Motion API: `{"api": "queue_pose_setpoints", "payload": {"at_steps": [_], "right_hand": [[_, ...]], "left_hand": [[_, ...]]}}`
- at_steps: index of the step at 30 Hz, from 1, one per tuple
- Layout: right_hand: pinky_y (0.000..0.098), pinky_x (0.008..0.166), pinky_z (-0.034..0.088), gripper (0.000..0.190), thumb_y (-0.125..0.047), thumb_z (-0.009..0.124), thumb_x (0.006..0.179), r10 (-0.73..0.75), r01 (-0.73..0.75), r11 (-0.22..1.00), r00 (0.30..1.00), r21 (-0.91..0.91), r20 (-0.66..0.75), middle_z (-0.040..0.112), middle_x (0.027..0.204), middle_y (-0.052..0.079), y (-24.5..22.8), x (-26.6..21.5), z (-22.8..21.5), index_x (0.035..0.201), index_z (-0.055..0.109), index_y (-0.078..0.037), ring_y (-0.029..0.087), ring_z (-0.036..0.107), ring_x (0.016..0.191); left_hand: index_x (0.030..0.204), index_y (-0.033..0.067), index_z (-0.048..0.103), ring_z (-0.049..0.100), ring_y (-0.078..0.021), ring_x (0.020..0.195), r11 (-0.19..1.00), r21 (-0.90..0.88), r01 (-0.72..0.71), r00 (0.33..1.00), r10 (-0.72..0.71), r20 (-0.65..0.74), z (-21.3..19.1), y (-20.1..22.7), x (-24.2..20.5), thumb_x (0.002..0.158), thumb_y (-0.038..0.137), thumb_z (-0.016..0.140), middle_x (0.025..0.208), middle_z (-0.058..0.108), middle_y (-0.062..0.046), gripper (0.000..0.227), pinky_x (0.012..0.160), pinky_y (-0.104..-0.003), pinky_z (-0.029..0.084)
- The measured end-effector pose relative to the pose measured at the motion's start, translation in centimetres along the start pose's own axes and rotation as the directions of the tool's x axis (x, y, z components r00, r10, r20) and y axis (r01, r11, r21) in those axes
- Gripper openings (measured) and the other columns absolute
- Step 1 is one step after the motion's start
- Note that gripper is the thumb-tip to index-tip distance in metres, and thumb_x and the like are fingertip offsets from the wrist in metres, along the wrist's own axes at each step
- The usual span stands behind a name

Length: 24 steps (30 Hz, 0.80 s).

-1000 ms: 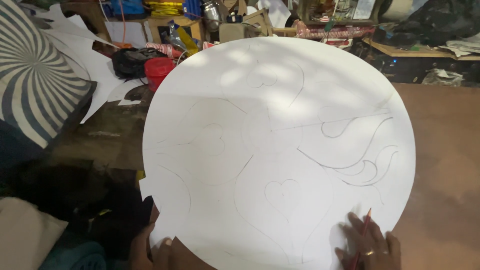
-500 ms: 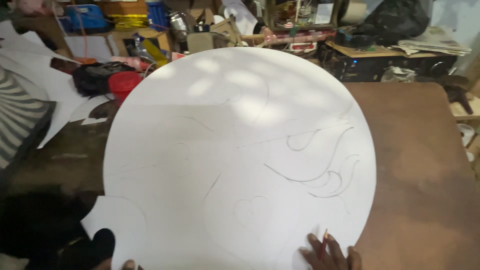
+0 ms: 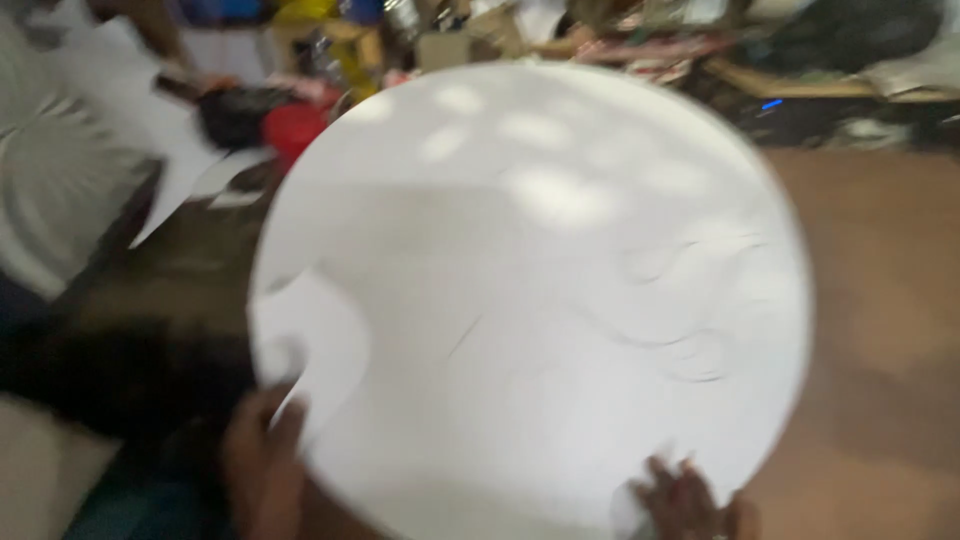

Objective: Tracing and drawing a geometric pattern on a large white circular board using a pencil and paper templates.

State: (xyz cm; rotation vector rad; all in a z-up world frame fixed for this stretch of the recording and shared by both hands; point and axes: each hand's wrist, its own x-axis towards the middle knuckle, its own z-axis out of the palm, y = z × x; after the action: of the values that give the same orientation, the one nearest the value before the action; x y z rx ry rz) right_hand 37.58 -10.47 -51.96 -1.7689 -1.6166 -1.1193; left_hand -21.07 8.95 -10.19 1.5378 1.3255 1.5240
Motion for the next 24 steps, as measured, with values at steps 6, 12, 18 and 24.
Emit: {"api": "queue_pose_setpoints", "payload": {"at_steps": [6,12,18,24], "right_hand": [[0.0475,0.132,0.022,0.051,-0.049,0.049,0.105,0.052,-0.064,0.992,0.993,0.111,0.107,0.048,0.153,0.003,-4.2,5.7,-11.3,0.149,0.048,-0.023,0.029,0.05,0.14],[0.0541,0.117,0.026,0.069,-0.058,0.051,0.088,0.103,-0.123,0.992,0.933,0.037,0.344,0.059,0.145,0.016,-13.7,23.0,-29.3,0.14,0.056,-0.014,0.043,0.064,0.127],[0.0461,0.116,0.044,0.07,-0.058,0.06,0.08,-0.045,0.103,0.994,0.724,-0.043,0.688,0.053,0.153,0.008,0.3,8.0,-4.2,0.145,0.053,-0.034,0.028,0.063,0.127],[0.0468,0.114,0.044,0.068,-0.057,0.061,0.083,-0.105,0.018,0.989,0.792,0.148,0.601,0.054,0.152,0.01,-3.6,7.2,0.8,0.143,0.054,-0.028,0.031,0.062,0.128]], "left_hand": [[0.112,0.0005,0.068,0.07,-0.0227,0.103,0.978,0.036,-0.207,0.978,0.205,0.046,4.7,3.5,6.5,0.09,0.014,0.072,0.107,0.073,-0.012,0.026,0.09,-0.034,0.053],[0.103,0.0,0.063,0.062,-0.0236,0.087,0.933,0.087,-0.35,0.937,0.346,0.053,2.4,5.3,4.3,0.092,0.008,0.074,0.098,0.063,-0.015,0.017,0.08,-0.037,0.051],[0.096,0.0029,0.067,0.061,-0.0164,0.076,0.993,0.056,-0.107,0.981,0.096,0.167,-8.1,2.2,-3.0,0.092,0.012,0.07,0.085,0.067,-0.007,0.011,0.067,-0.032,0.051],[0.108,0.0068,0.07,0.068,-0.0155,0.073,0.899,0.396,0.187,0.978,-0.207,0.008,-18.8,7.5,-8.0,0.094,0.017,0.062,0.087,0.076,-0.007,0.019,0.064,-0.032,0.054]]}}
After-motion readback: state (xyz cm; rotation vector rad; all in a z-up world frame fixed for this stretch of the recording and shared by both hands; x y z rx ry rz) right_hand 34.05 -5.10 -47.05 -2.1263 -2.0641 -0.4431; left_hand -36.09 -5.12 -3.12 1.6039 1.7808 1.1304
